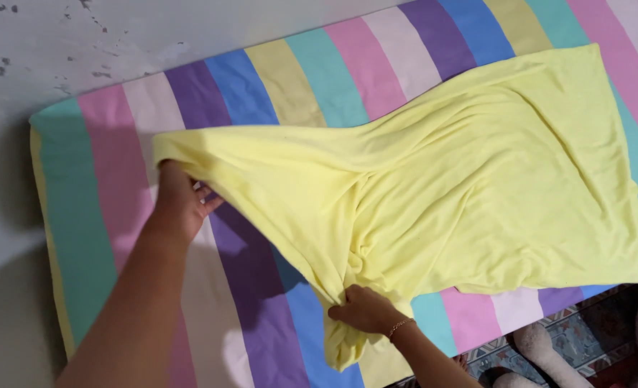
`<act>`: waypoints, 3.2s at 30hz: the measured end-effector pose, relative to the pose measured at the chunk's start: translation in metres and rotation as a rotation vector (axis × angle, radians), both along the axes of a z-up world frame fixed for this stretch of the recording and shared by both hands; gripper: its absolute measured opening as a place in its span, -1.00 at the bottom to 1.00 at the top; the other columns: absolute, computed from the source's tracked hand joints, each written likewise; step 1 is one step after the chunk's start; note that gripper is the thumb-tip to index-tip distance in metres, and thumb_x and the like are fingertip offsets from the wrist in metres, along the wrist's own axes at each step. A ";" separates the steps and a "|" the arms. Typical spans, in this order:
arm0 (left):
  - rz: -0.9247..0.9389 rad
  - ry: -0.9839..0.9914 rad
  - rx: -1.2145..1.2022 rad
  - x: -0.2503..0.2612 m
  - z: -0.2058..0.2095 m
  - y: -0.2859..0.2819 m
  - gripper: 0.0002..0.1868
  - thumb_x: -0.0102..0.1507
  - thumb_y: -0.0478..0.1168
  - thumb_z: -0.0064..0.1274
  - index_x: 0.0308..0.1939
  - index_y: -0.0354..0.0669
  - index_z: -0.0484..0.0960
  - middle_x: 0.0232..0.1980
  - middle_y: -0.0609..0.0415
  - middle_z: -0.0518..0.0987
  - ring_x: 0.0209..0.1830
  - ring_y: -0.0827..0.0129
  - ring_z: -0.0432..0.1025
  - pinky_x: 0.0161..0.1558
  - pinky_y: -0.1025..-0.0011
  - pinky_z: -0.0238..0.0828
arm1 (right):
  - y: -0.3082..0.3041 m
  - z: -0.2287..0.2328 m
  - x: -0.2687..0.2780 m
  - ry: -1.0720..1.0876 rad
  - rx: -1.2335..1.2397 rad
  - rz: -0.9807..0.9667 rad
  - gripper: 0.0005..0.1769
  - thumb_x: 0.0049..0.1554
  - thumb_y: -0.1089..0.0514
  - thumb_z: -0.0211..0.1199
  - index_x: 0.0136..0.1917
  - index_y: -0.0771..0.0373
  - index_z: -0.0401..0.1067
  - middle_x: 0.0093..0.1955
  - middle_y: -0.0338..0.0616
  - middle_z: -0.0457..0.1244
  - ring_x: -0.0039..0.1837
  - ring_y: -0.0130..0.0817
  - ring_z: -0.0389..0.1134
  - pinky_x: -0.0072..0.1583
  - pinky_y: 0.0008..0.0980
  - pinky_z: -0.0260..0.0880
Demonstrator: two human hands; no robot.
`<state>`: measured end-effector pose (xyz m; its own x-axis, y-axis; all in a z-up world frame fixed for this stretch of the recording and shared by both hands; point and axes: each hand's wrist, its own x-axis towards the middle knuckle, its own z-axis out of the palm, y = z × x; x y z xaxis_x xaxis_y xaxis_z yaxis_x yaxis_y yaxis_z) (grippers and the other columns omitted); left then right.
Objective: Folding a yellow towel neatly on a bed.
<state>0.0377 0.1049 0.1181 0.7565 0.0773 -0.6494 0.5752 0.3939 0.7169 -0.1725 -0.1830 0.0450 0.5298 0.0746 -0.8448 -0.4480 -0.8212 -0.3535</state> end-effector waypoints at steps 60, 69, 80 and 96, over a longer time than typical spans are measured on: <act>-0.987 -0.330 0.262 0.267 0.046 -0.790 -0.45 0.38 0.23 -0.43 0.41 0.22 0.11 0.59 0.29 0.20 0.62 0.34 0.06 0.43 -0.36 -0.22 | -0.625 -0.014 -0.123 0.091 0.479 -1.471 -0.47 -0.05 -0.03 0.55 0.18 0.07 0.55 0.18 -0.15 0.49 0.24 -0.26 0.44 0.31 -0.14 0.47; -1.489 -0.608 0.301 0.258 0.042 -0.961 -0.21 0.40 0.22 -0.34 0.56 0.33 -0.41 0.66 0.18 0.07 0.53 0.11 0.18 0.32 -0.17 0.12 | -0.759 0.013 -0.095 -0.701 -0.626 -1.465 -0.18 0.08 -0.16 0.37 0.51 0.15 0.25 0.25 0.11 0.30 0.26 0.01 0.35 0.21 0.00 0.40; -2.323 -0.705 0.739 0.151 -0.201 -0.879 0.06 0.24 0.14 0.14 0.62 0.05 -0.20 0.51 -0.16 0.33 0.51 0.06 0.23 0.47 0.20 0.15 | -0.613 -0.187 -0.061 -0.570 -0.451 -1.274 -0.23 0.00 -0.08 0.52 0.39 0.14 0.31 0.29 0.01 0.09 0.25 0.01 0.30 0.33 -0.17 0.38; -2.329 -0.966 1.109 -0.012 -0.206 -0.820 -0.10 0.26 -0.16 0.12 0.59 0.39 -0.02 0.49 0.21 0.31 0.42 0.25 0.30 0.34 0.22 0.35 | -0.579 -0.182 -0.097 -0.377 -0.011 -1.230 -0.11 0.06 0.07 0.39 0.57 0.10 0.06 0.63 -0.01 -0.10 0.49 -0.03 0.20 0.41 -0.21 0.30</act>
